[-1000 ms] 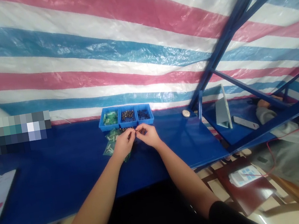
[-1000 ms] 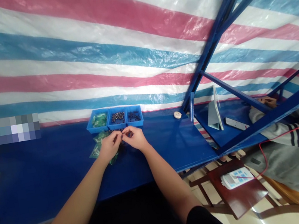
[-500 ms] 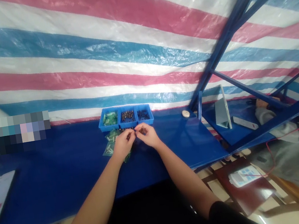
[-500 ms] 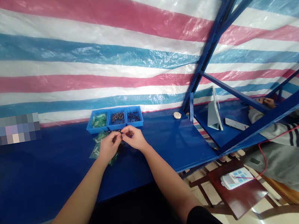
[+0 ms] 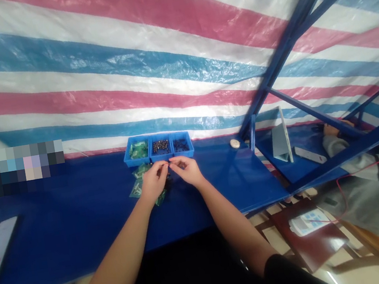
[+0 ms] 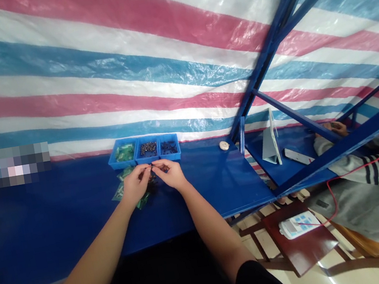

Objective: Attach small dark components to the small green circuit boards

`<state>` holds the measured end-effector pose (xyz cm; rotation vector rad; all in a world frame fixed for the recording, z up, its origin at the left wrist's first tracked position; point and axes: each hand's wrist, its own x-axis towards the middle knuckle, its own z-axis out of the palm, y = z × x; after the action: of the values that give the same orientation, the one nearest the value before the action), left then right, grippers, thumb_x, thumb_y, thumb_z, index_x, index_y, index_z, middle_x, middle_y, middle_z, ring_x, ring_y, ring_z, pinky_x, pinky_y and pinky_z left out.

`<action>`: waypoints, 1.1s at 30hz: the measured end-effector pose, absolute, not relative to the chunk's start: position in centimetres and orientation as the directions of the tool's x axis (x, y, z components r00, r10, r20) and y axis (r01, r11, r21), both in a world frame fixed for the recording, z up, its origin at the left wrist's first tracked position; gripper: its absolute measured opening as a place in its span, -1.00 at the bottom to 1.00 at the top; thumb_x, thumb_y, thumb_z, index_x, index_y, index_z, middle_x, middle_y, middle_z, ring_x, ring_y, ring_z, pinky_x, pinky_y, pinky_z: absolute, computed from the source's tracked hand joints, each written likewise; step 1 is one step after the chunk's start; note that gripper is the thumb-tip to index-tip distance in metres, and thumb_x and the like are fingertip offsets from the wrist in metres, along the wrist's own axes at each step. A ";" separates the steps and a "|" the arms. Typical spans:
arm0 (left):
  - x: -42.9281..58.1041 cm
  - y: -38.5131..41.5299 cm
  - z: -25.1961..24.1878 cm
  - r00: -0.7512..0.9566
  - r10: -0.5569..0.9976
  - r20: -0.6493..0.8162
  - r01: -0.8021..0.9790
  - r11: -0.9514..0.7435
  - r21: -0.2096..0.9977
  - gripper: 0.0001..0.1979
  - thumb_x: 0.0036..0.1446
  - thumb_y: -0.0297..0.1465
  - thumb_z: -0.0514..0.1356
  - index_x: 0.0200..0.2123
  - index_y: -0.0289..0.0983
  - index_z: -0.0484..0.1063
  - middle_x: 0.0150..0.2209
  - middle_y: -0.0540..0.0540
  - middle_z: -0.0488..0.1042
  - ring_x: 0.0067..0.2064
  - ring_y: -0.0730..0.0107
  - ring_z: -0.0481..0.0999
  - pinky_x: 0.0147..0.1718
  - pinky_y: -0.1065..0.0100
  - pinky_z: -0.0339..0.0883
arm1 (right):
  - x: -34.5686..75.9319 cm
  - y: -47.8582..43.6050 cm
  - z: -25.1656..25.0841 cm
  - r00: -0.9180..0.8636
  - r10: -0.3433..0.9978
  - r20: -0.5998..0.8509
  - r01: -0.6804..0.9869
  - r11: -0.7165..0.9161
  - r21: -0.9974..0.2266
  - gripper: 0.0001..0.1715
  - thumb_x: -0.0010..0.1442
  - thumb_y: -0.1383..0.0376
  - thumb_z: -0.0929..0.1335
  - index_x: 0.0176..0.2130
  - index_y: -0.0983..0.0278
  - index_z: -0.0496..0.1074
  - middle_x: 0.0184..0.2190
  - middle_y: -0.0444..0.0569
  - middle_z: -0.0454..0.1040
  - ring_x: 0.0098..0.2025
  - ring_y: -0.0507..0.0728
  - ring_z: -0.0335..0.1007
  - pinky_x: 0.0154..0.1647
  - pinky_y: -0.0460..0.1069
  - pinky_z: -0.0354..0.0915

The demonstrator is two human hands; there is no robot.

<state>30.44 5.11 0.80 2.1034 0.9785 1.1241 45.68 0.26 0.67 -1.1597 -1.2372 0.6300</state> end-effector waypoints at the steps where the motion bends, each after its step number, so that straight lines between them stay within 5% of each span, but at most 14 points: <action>1: 30.4 5.1 0.8 0.384 0.807 0.449 0.339 -0.575 0.744 -0.70 0.24 -0.16 0.06 -0.16 -0.21 0.44 -0.39 -0.02 0.54 -0.40 0.41 0.52 -0.33 0.42 0.35 | 45.7 0.3 0.6 0.272 0.879 0.393 0.209 0.345 -0.915 -0.59 0.08 0.07 0.42 -0.14 0.26 0.53 -0.32 -0.01 0.58 -0.32 0.10 0.50 -0.20 0.02 0.44; 26: 30.3 5.1 1.1 0.455 0.788 0.416 0.356 -0.589 0.726 -0.74 0.29 -0.20 -0.01 -0.22 -0.20 0.38 -0.48 0.05 0.44 -0.46 0.45 0.43 -0.37 0.45 0.26 | 45.5 0.2 0.7 0.261 0.878 0.400 0.222 0.349 -0.910 -0.63 0.07 0.10 0.43 -0.17 0.26 0.56 -0.30 0.00 0.59 -0.30 0.12 0.52 -0.19 0.02 0.46; 33: 30.4 5.1 0.8 0.415 0.810 0.414 0.343 -0.561 0.753 -0.70 0.26 -0.15 0.04 -0.09 -0.18 0.39 -0.42 0.01 0.50 -0.41 0.39 0.50 -0.33 0.41 0.32 | 45.5 0.2 0.7 0.280 0.882 0.379 0.209 0.330 -0.921 -0.64 0.10 0.10 0.42 -0.16 0.25 0.57 -0.26 0.00 0.60 -0.31 0.13 0.53 -0.17 0.04 0.47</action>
<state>30.44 5.11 0.78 2.1000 0.9747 1.0617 45.51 0.21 0.71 -1.1759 -1.2304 0.6286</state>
